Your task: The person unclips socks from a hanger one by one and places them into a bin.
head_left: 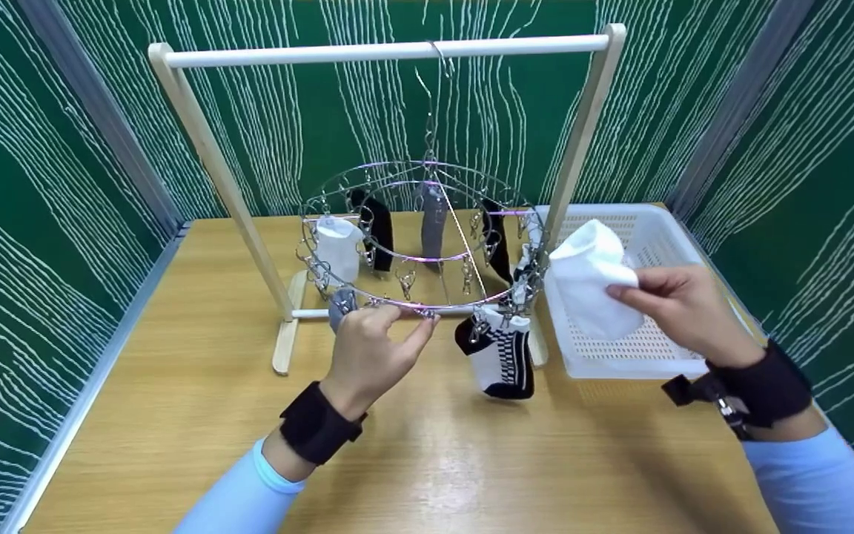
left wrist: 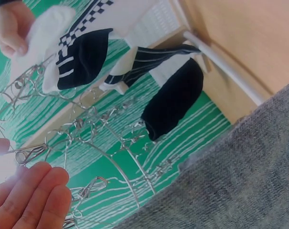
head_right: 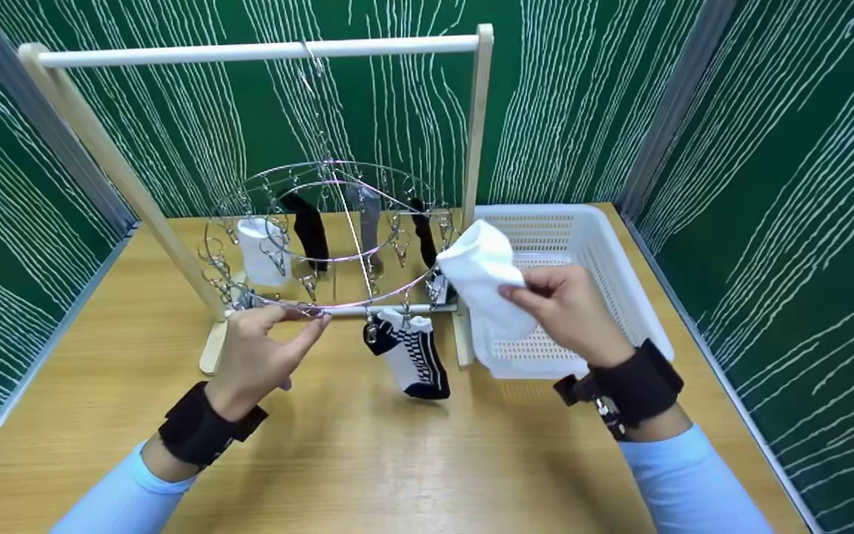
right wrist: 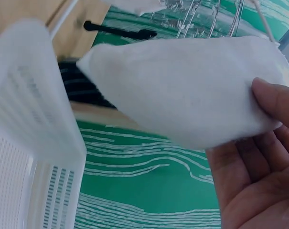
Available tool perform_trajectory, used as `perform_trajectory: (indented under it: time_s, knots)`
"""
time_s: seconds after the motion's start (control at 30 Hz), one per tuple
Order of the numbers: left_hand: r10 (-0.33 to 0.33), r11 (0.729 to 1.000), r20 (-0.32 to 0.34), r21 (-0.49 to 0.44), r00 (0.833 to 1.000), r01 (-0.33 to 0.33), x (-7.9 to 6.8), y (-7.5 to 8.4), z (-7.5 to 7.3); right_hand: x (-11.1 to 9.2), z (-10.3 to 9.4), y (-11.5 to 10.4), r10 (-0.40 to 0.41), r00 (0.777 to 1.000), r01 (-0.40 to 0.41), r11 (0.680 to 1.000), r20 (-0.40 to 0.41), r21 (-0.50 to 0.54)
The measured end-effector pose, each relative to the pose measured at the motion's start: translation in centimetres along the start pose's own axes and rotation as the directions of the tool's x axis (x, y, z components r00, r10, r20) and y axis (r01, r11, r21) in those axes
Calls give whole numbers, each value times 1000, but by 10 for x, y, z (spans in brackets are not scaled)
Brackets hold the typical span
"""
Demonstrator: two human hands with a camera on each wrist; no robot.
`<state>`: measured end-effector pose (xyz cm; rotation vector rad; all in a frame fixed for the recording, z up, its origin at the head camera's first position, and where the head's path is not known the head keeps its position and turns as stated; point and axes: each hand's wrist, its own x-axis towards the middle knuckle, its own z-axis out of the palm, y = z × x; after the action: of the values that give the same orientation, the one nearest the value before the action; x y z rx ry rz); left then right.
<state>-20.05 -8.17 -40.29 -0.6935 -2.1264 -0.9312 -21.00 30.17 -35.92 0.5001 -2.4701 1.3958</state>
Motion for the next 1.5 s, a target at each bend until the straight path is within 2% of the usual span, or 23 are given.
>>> perform_trajectory:
  time_s: [0.23,0.47,0.7,0.97,1.13,1.23,1.4,1.5]
  knots:
    - [10,1000,-7,3,1000,-10,0,-1,0,22,-16,13,62,998,-64,991,-23,-113]
    - [12,1000,-4,-14,1000,-12,0,-2,1,39,-30,23,128,992,-129,965,-17,-227]
    - [5,1000,7,-19,1000,-5,0,-1,0,62,-33,29,150,988,-135,941,25,-311]
    - [12,999,2,-30,1000,-12,0,-1,1,86,-33,46,192,980,-160,912,49,-378]
    - [18,1000,-1,-25,1000,-18,-1,-1,1,94,-31,63,164,985,-125,892,55,-435]
    - [17,999,1,-27,1000,-17,-1,-2,1,98,-28,74,134,989,-88,867,58,-490]
    - [12,1000,-4,-21,1000,-12,-1,-2,2,101,-18,93,47,995,20,791,93,-611]
    - [11,1000,-5,-17,1000,-11,0,-2,2,102,-12,104,49,987,60,762,150,-645]
